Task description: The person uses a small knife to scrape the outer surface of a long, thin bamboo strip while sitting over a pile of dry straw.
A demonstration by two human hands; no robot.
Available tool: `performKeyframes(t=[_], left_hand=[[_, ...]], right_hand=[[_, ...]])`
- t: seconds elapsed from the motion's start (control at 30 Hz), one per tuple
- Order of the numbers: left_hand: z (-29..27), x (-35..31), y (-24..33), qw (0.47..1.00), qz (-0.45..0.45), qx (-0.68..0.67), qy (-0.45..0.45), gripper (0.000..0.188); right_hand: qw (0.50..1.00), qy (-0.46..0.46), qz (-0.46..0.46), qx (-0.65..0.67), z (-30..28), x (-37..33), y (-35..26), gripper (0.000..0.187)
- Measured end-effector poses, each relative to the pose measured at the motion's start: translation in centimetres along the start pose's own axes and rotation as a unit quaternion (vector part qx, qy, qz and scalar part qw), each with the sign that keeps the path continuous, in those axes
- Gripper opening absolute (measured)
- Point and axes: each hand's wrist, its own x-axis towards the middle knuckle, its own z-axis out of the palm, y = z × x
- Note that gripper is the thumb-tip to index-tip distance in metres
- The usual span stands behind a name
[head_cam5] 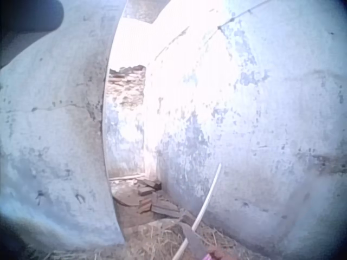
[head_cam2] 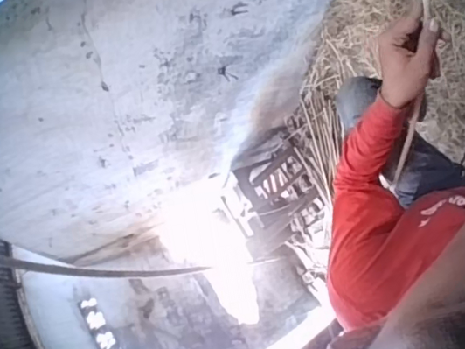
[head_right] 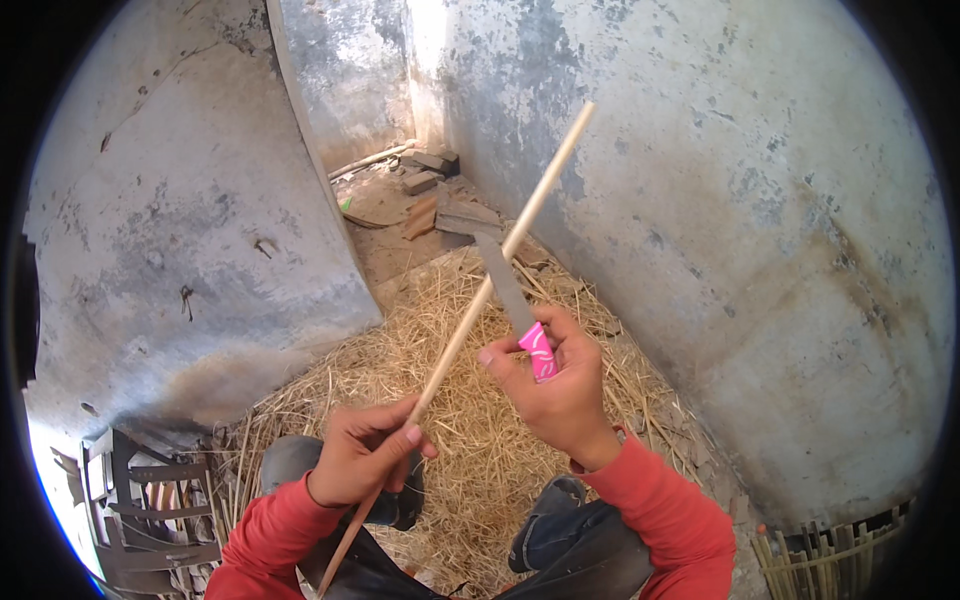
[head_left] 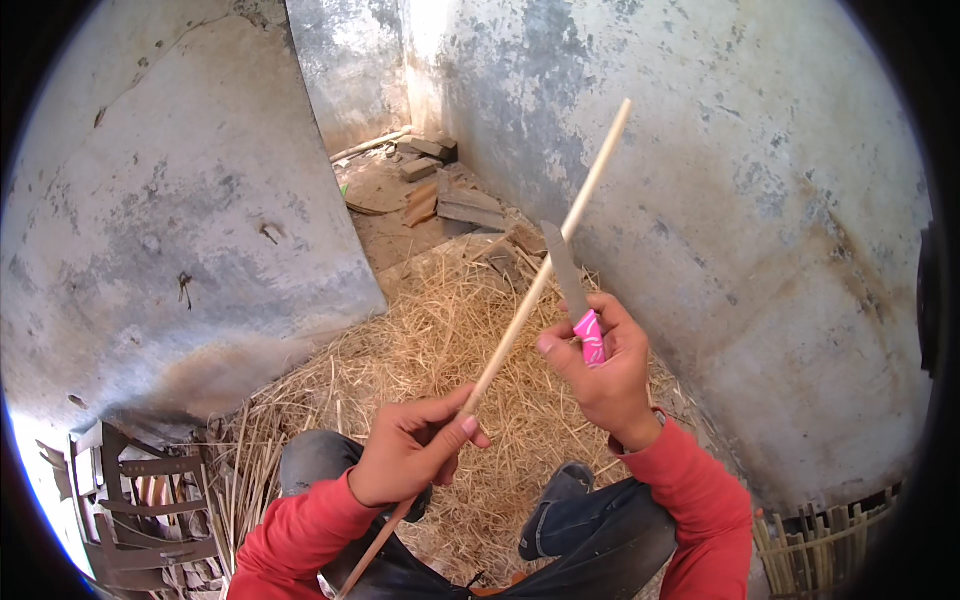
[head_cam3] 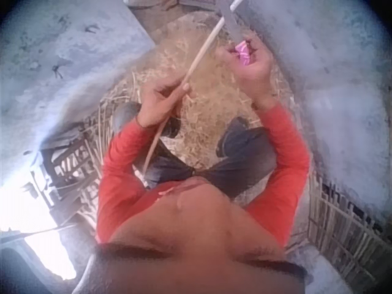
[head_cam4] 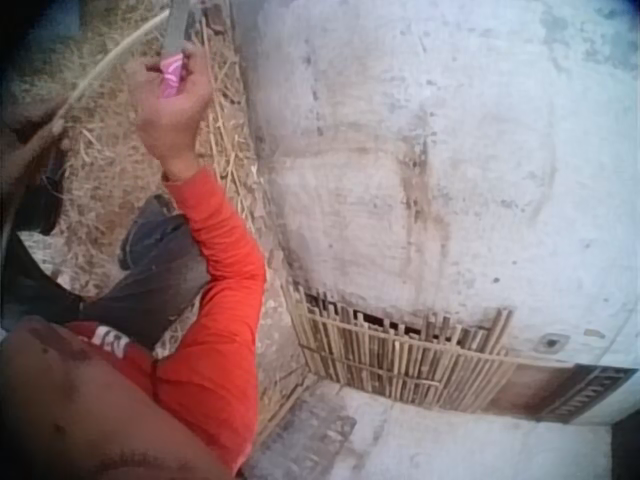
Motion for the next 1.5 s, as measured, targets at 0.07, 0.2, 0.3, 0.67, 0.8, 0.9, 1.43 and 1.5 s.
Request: performKeyframes(t=[0.07,0.2,0.3,0.67,0.8,0.9,1.43,1.5], left_hand=[[0.3,0.0,-0.3,1.0,0.001,0.006,-0.021,0.041],[0.6,0.2,-0.5,0.999,-0.01,0.018,-0.038,0.043],[0.5,0.0,-0.5,0.999,-0.016,0.016,-0.037,0.043],[0.5,-0.1,-0.3,0.999,-0.021,0.014,-0.04,0.042],[0.7,0.0,-0.5,1.0,0.012,-0.006,-0.025,0.039],[0.7,0.0,-0.6,0.998,0.04,0.011,-0.04,0.038],[0.8,0.5,0.0,0.995,-0.055,-0.083,-0.014,0.035],[0.6,0.4,0.8,0.994,-0.059,-0.096,-0.012,0.035]], right_hand=[[1.0,-0.01,0.006,0.014,0.7,-0.4,0.0,0.039],[0.998,-0.01,-0.007,0.064,1.1,-0.8,0.4,0.05],[0.997,0.014,-0.008,0.069,0.9,-0.4,0.2,0.054],[0.997,-0.026,-0.065,0.016,1.1,-0.8,0.2,0.062],[0.989,0.006,-0.137,-0.063,0.4,-0.3,0.6,0.045],[0.982,0.056,-0.129,-0.125,-1.1,0.8,0.0,0.036],[0.964,-0.089,-0.189,-0.163,3.0,-2.5,-0.4,0.041],[0.97,-0.12,-0.178,-0.118,3.8,-2.9,-0.4,0.042]])
